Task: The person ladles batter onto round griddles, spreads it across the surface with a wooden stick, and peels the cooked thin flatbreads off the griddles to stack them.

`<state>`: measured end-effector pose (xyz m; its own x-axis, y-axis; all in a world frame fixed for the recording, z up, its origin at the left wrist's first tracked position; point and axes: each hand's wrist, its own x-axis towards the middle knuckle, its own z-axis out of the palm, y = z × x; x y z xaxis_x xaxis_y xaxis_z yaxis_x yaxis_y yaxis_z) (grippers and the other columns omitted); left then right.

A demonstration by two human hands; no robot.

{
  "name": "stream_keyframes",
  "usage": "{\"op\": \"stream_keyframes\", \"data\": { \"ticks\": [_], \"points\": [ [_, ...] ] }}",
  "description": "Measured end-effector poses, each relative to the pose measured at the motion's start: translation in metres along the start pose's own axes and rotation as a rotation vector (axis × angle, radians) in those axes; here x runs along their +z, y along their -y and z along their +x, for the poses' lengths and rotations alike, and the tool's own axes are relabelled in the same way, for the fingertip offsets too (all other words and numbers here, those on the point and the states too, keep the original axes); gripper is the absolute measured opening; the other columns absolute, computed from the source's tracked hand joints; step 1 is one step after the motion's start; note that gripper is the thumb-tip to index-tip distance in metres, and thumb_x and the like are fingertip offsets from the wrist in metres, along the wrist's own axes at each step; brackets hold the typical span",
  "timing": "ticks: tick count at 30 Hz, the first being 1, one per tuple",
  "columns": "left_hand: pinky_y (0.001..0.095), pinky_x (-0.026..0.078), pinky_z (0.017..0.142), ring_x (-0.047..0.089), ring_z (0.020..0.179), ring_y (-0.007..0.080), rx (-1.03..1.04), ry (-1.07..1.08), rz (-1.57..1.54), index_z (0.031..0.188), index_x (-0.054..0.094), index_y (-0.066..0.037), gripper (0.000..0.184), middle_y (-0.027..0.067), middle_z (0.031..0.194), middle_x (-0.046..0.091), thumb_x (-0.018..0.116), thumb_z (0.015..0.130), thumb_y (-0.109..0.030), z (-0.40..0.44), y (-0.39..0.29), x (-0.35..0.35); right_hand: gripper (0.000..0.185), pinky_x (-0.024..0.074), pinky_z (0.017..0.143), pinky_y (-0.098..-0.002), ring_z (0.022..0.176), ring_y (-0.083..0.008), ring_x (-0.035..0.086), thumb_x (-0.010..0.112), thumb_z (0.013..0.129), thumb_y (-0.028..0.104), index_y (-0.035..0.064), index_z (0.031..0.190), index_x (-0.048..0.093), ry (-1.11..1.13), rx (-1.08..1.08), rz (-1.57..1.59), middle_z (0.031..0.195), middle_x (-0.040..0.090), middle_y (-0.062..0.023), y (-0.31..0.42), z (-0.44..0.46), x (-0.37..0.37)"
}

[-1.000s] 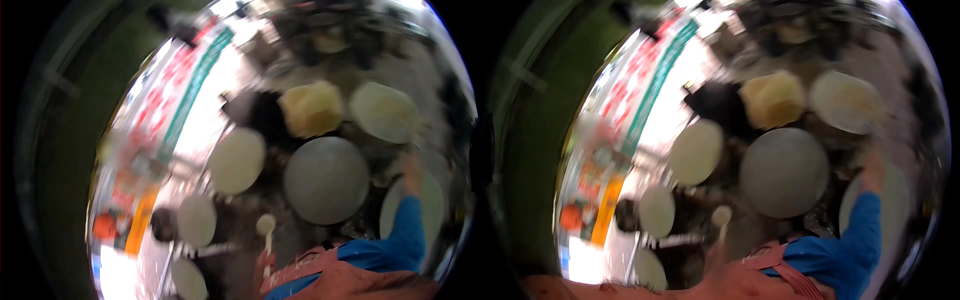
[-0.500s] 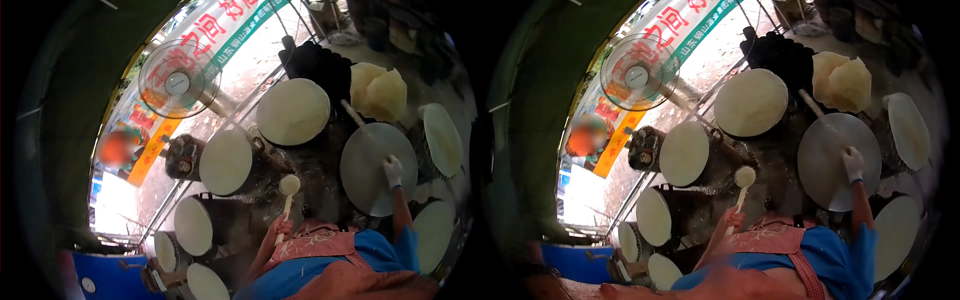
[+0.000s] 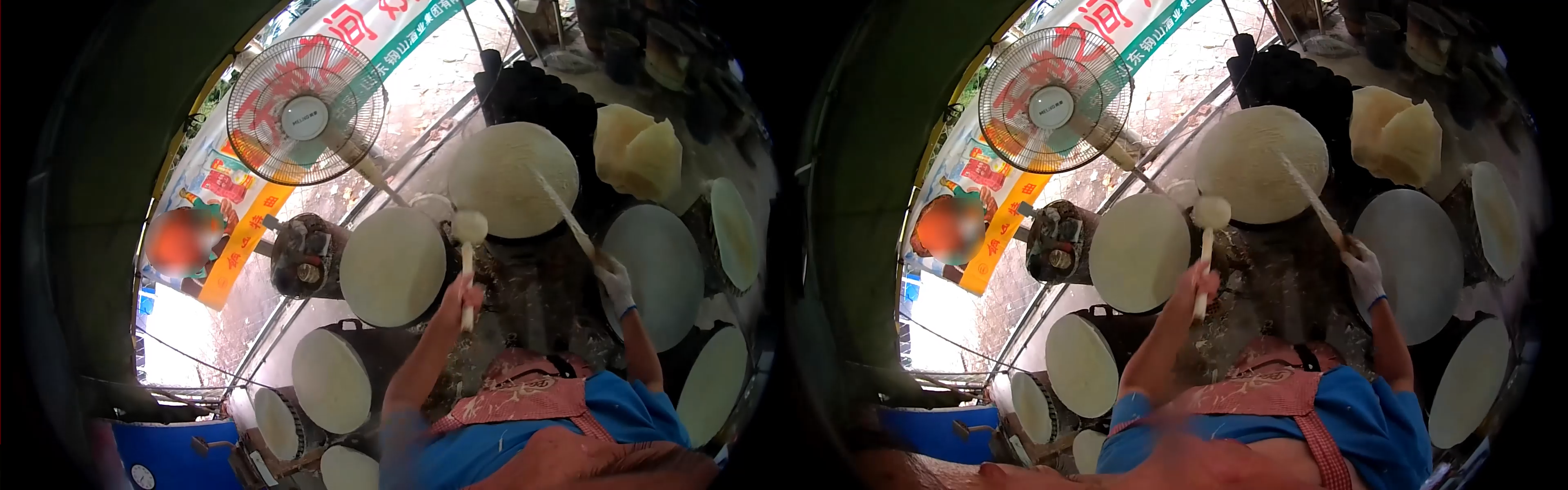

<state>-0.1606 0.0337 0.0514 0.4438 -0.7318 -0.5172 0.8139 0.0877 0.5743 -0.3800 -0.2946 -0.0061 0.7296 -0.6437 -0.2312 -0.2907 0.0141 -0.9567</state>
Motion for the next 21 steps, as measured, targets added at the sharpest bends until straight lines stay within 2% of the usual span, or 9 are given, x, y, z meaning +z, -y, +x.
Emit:
{"op": "stream_keyframes", "data": {
  "ticks": [1,2,5,9,14,15,19,20,21],
  "points": [
    [0.0243,0.023,0.039,0.03,0.044,0.0063,0.153,0.027,0.035,0.076,0.035,-0.013,0.028,-0.005,0.054,0.031,0.043,0.097,-0.031,0.021,-0.012,0.018,0.048,0.0402,0.094,-0.0292,0.111,-0.0198,0.054,0.06,0.083,0.016,-0.0027,0.127,0.051,0.041,-0.014,0.054,0.124,0.056,-0.0137,0.001,0.008,0.013],
    [0.0232,0.026,0.04,0.031,0.046,0.0057,0.099,-0.03,-0.168,0.086,0.034,-0.012,0.019,-0.0051,0.056,0.031,0.044,0.097,-0.025,0.049,-0.025,0.029,0.047,0.0405,0.093,-0.0294,0.109,-0.0193,0.055,0.06,0.083,0.016,-0.0033,0.125,0.053,0.08,-0.031,0.113,0.122,0.058,-0.013,-0.001,0.018,0.026],
    [0.0223,0.028,0.038,0.033,0.045,0.0071,0.106,-0.171,-0.178,0.096,0.032,-0.012,0.019,-0.0026,0.06,0.032,0.05,0.093,-0.02,0.12,-0.042,0.041,0.041,0.0417,0.091,-0.0291,0.106,-0.0195,0.058,0.06,0.083,0.015,-0.0031,0.12,0.057,0.113,-0.036,0.115,0.116,0.062,-0.0126,0.001,0.045,0.055],
    [0.0224,0.029,0.036,0.034,0.045,0.0073,0.033,-0.38,-0.316,0.095,0.031,-0.015,0.022,0.0,0.062,0.033,0.052,0.091,-0.02,0.168,-0.044,0.029,0.037,0.0443,0.086,-0.0292,0.099,-0.0233,0.062,0.06,0.084,0.022,0.0029,0.115,0.061,0.12,-0.091,-0.203,0.106,0.066,-0.0143,0.021,0.054,0.085],
    [0.0219,0.03,0.036,0.034,0.045,0.0075,0.025,-0.239,-0.443,0.096,0.031,-0.016,0.021,-0.0008,0.062,0.03,0.051,0.092,-0.017,0.151,-0.042,-0.003,0.022,0.0496,0.068,-0.042,0.079,-0.0339,0.063,0.059,0.085,0.027,0.0089,0.095,0.067,0.037,-0.251,-0.902,0.084,0.065,-0.0186,0.054,0.038,0.088],
    [0.0218,0.03,0.036,0.034,0.045,0.0076,0.02,-0.191,-0.468,0.096,0.031,-0.015,0.02,-0.0009,0.063,0.03,0.051,0.092,-0.017,0.148,-0.044,-0.011,0.019,0.0489,0.062,-0.0451,0.07,-0.0322,0.063,0.059,0.085,0.027,0.0092,0.088,0.066,-0.019,-0.284,-0.907,0.076,0.064,-0.0166,0.054,0.042,0.085],
    [0.0219,0.029,0.037,0.034,0.046,0.0077,0.042,-0.217,-0.45,0.094,0.033,-0.013,0.017,-0.0011,0.062,0.03,0.049,0.094,-0.018,0.131,-0.047,-0.006,0.027,0.0479,0.074,-0.0372,0.087,-0.0347,0.063,0.059,0.084,0.025,0.0041,0.1,0.066,0.049,-0.173,-0.562,0.092,0.064,-0.0211,0.04,0.039,0.108],
    [0.022,0.029,0.037,0.034,0.046,0.0076,0.038,-0.237,-0.464,0.094,0.033,-0.012,0.017,-0.0015,0.062,0.03,0.049,0.094,-0.019,0.128,-0.047,-0.003,0.027,0.048,0.073,-0.0324,0.081,-0.0267,0.065,0.062,0.084,0.022,0.0015,0.1,0.067,0.136,-0.089,-0.537,0.088,0.069,-0.0142,0.049,0.033,0.116],
    [0.022,0.028,0.036,0.034,0.046,0.0075,0.032,-0.259,-0.475,0.094,0.034,-0.012,0.018,-0.0019,0.062,0.03,0.049,0.094,-0.02,0.125,-0.048,-0.004,0.027,0.0477,0.07,-0.0292,0.078,-0.0199,0.064,0.063,0.084,0.02,0.0002,0.102,0.066,0.155,-0.01,-0.278,0.087,0.068,-0.0092,0.029,0.033,0.123]
  ]
}}
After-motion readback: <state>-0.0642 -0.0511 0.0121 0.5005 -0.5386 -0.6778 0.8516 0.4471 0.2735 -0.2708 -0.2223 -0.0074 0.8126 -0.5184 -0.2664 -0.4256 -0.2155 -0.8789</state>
